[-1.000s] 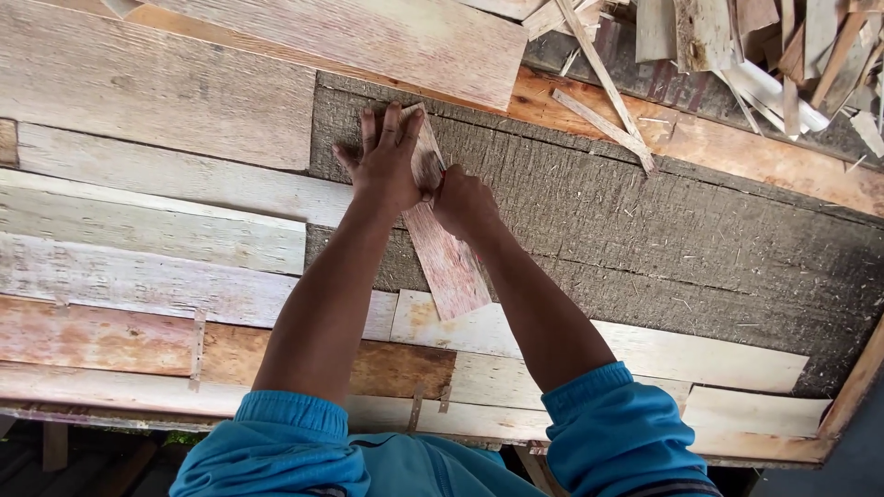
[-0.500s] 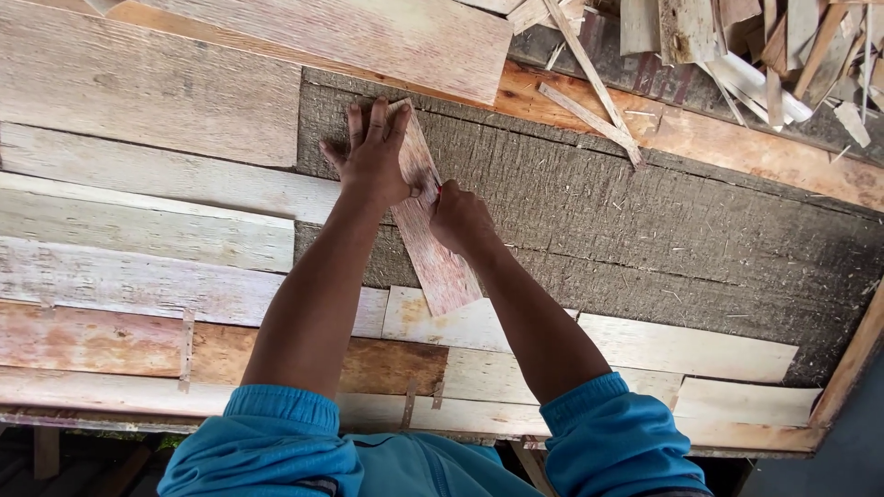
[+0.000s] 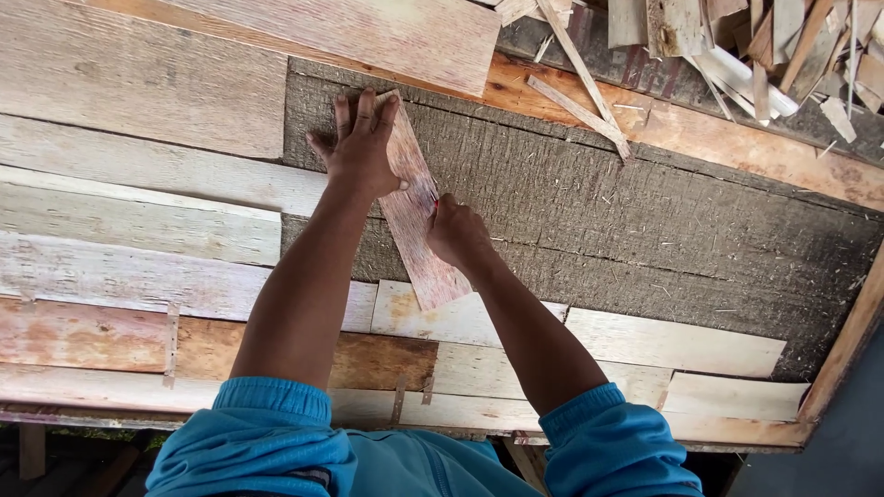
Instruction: Cutting and fitting thin wood strips onto a larger wooden surface using a utility knife.
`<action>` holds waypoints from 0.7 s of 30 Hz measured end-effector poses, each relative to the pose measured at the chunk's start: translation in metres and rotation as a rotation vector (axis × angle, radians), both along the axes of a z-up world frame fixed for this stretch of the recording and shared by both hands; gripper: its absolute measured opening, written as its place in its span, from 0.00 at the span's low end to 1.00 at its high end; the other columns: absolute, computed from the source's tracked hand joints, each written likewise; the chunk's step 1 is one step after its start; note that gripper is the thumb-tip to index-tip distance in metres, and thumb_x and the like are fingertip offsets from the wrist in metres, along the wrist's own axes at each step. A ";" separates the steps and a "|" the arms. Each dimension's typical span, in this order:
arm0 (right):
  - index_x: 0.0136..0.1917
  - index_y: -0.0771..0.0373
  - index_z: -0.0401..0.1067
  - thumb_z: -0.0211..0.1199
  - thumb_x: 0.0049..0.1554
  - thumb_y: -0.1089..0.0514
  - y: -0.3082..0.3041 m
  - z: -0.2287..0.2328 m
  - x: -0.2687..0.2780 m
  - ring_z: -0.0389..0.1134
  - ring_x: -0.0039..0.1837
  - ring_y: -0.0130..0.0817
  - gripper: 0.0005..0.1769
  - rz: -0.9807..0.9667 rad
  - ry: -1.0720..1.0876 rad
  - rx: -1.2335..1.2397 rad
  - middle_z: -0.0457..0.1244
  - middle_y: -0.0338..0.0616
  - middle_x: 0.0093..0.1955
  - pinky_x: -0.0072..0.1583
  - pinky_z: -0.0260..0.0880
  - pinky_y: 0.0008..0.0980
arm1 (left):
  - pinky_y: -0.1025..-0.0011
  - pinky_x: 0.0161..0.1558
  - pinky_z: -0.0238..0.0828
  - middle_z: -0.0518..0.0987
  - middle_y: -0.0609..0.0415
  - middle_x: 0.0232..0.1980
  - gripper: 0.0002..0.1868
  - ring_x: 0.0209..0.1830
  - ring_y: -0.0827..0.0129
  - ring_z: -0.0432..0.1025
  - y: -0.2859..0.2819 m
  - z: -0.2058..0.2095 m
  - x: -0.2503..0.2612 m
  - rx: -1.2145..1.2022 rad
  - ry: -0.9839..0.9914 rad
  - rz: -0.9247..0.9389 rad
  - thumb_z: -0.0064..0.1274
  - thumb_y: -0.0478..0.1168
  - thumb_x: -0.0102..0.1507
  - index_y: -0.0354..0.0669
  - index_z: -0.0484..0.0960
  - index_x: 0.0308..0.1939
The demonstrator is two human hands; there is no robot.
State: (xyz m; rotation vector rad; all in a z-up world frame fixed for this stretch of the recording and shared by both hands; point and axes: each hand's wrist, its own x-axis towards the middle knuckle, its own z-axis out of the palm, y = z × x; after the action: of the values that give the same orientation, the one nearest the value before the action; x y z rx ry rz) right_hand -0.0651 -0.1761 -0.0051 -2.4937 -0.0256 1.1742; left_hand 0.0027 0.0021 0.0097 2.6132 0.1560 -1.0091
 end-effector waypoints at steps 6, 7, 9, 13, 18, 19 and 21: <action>0.59 0.66 0.62 0.42 0.67 0.51 -0.007 -0.005 -0.011 0.70 0.47 0.59 0.17 0.002 0.002 -0.041 0.67 0.61 0.47 0.47 0.67 0.58 | 0.17 0.67 0.29 0.21 0.63 0.84 0.71 0.81 0.53 0.14 -0.002 0.001 -0.001 0.011 -0.011 0.003 0.72 0.56 0.53 0.69 0.30 0.83; 0.59 0.65 0.61 0.41 0.67 0.51 -0.008 -0.008 -0.011 0.71 0.48 0.60 0.18 0.010 -0.002 -0.037 0.68 0.60 0.47 0.47 0.67 0.59 | 0.17 0.67 0.29 0.21 0.63 0.84 0.71 0.81 0.53 0.13 -0.002 0.002 0.000 0.013 -0.003 0.005 0.72 0.57 0.53 0.70 0.29 0.83; 0.59 0.65 0.61 0.40 0.68 0.50 -0.009 -0.009 -0.012 0.71 0.48 0.61 0.18 0.019 -0.004 -0.032 0.68 0.60 0.48 0.47 0.66 0.59 | 0.17 0.67 0.28 0.20 0.64 0.84 0.71 0.81 0.54 0.13 -0.001 0.003 0.001 0.016 0.007 0.008 0.71 0.57 0.54 0.70 0.29 0.83; 0.58 0.65 0.61 0.40 0.67 0.51 -0.010 -0.003 -0.015 0.70 0.47 0.59 0.17 0.015 -0.003 -0.025 0.68 0.59 0.47 0.47 0.66 0.59 | 0.17 0.67 0.30 0.22 0.64 0.84 0.71 0.81 0.54 0.14 -0.002 0.004 0.001 0.009 -0.006 0.016 0.73 0.56 0.53 0.71 0.30 0.83; 0.57 0.66 0.60 0.41 0.68 0.53 -0.014 -0.005 -0.022 0.70 0.41 0.52 0.15 -0.005 -0.011 0.015 0.67 0.56 0.42 0.40 0.65 0.53 | 0.17 0.68 0.28 0.22 0.64 0.85 0.71 0.82 0.55 0.14 -0.002 0.004 0.000 0.011 -0.002 0.024 0.72 0.56 0.53 0.71 0.29 0.83; 0.58 0.66 0.60 0.42 0.68 0.52 -0.015 -0.005 -0.024 0.69 0.39 0.49 0.15 -0.011 -0.001 0.006 0.66 0.52 0.39 0.39 0.65 0.50 | 0.17 0.68 0.29 0.22 0.63 0.85 0.71 0.82 0.54 0.14 -0.001 0.002 0.000 0.010 -0.006 0.020 0.72 0.56 0.53 0.71 0.29 0.83; 0.59 0.65 0.60 0.42 0.69 0.51 -0.017 -0.008 -0.027 0.69 0.37 0.45 0.16 -0.017 0.009 -0.004 0.65 0.48 0.37 0.37 0.65 0.47 | 0.17 0.67 0.29 0.21 0.63 0.85 0.71 0.82 0.53 0.14 -0.001 0.001 0.001 0.007 -0.011 0.016 0.72 0.55 0.53 0.71 0.29 0.83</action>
State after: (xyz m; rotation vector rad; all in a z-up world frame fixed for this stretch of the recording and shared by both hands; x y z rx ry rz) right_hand -0.0921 -0.1930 -0.0129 -2.4869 0.0005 1.1802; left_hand 0.0032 0.0008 0.0103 2.6190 0.1776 -0.9906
